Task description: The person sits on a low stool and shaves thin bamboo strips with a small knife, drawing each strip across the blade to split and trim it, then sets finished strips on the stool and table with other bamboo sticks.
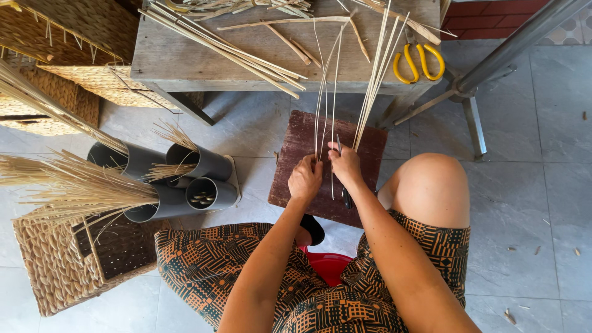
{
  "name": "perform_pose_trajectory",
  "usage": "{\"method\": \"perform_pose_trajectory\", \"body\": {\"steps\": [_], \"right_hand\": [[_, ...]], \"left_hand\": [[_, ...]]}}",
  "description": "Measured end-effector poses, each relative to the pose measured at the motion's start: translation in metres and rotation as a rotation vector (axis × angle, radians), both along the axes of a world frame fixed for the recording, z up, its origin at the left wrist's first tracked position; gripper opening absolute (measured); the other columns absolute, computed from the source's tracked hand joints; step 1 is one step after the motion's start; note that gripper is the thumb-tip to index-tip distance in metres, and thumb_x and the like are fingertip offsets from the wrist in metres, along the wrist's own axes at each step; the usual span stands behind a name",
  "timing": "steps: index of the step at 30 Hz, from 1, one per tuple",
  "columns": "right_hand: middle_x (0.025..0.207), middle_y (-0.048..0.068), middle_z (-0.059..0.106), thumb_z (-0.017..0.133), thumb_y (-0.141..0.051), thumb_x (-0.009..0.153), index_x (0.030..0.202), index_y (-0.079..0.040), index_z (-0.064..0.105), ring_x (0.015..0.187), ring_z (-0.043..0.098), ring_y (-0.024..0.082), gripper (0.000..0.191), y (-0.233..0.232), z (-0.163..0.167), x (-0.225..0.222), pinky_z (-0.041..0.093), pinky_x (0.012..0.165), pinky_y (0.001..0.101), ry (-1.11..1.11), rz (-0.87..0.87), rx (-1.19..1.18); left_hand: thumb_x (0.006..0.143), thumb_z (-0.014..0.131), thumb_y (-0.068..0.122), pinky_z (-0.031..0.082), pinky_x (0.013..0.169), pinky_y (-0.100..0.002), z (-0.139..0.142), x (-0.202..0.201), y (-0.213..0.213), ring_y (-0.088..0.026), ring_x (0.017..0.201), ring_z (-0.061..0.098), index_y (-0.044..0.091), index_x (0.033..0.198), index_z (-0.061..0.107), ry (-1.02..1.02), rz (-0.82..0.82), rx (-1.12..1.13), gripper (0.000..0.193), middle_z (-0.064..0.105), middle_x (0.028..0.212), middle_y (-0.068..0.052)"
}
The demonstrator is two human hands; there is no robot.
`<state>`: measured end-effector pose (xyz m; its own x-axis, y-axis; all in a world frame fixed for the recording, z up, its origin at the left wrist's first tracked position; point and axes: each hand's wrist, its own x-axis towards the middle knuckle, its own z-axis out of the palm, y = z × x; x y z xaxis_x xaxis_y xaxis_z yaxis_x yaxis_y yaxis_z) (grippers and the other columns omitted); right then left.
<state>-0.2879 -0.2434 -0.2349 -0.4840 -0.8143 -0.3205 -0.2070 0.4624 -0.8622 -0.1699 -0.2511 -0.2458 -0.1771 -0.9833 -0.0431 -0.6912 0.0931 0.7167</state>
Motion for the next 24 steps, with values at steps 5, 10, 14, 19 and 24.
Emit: {"method": "perform_pose_trajectory", "body": {"steps": [5, 10, 14, 19, 24], "right_hand": [[0.080, 0.006, 0.072, 0.063, -0.014, 0.096, 0.124, -0.008, 0.069, 0.056, 0.064, 0.013, 0.029, 0.005, -0.003, -0.007, 0.056, 0.049, 0.0315, -0.016, -0.061, -0.054], [0.073, 0.007, 0.069, 0.064, -0.011, 0.096, 0.113, -0.007, 0.072, 0.053, 0.062, 0.014, 0.019, 0.015, -0.002, -0.025, 0.049, 0.048, 0.0305, 0.007, -0.181, -0.138], [0.075, 0.005, 0.068, 0.067, -0.011, 0.095, 0.107, -0.007, 0.071, 0.058, 0.063, 0.015, 0.014, 0.020, -0.004, -0.041, 0.050, 0.052, 0.0327, -0.031, -0.276, -0.222], [0.079, 0.007, 0.069, 0.075, -0.013, 0.089, 0.110, -0.005, 0.068, 0.071, 0.067, 0.019, 0.023, 0.022, -0.009, -0.053, 0.053, 0.065, 0.0351, 0.261, -0.366, -0.260], [0.077, 0.010, 0.071, 0.078, -0.022, 0.088, 0.103, -0.003, 0.069, 0.070, 0.068, 0.021, 0.026, 0.022, -0.011, -0.056, 0.053, 0.065, 0.0362, 0.197, -0.316, -0.133]], "left_hand": [[0.094, 0.068, 0.029, 0.056, 0.075, -0.046, -0.002, 0.001, 0.009, -0.033, 0.091, 0.070, 0.013, 0.118, 0.065, 0.075, 0.069, -0.080, 0.029, 0.067, 0.106, -0.011], [0.096, 0.068, 0.023, 0.056, 0.088, -0.042, 0.001, -0.006, 0.022, -0.031, 0.107, 0.065, 0.020, 0.115, 0.068, 0.036, -0.065, -0.336, 0.019, 0.061, 0.116, -0.009], [0.091, 0.072, 0.026, 0.047, 0.097, -0.048, 0.006, -0.019, 0.030, -0.034, 0.122, 0.054, 0.028, 0.122, 0.070, -0.072, -0.221, -0.429, 0.032, 0.053, 0.141, -0.012], [0.087, 0.073, 0.035, 0.036, 0.109, -0.055, 0.007, -0.031, 0.029, -0.038, 0.144, 0.035, 0.027, 0.126, 0.069, -0.153, -0.313, -0.432, 0.040, 0.042, 0.155, -0.017], [0.092, 0.071, 0.036, 0.036, 0.110, -0.055, 0.009, -0.034, 0.021, -0.038, 0.144, 0.035, 0.013, 0.134, 0.066, -0.182, -0.239, -0.408, 0.049, 0.042, 0.153, -0.017]]}}
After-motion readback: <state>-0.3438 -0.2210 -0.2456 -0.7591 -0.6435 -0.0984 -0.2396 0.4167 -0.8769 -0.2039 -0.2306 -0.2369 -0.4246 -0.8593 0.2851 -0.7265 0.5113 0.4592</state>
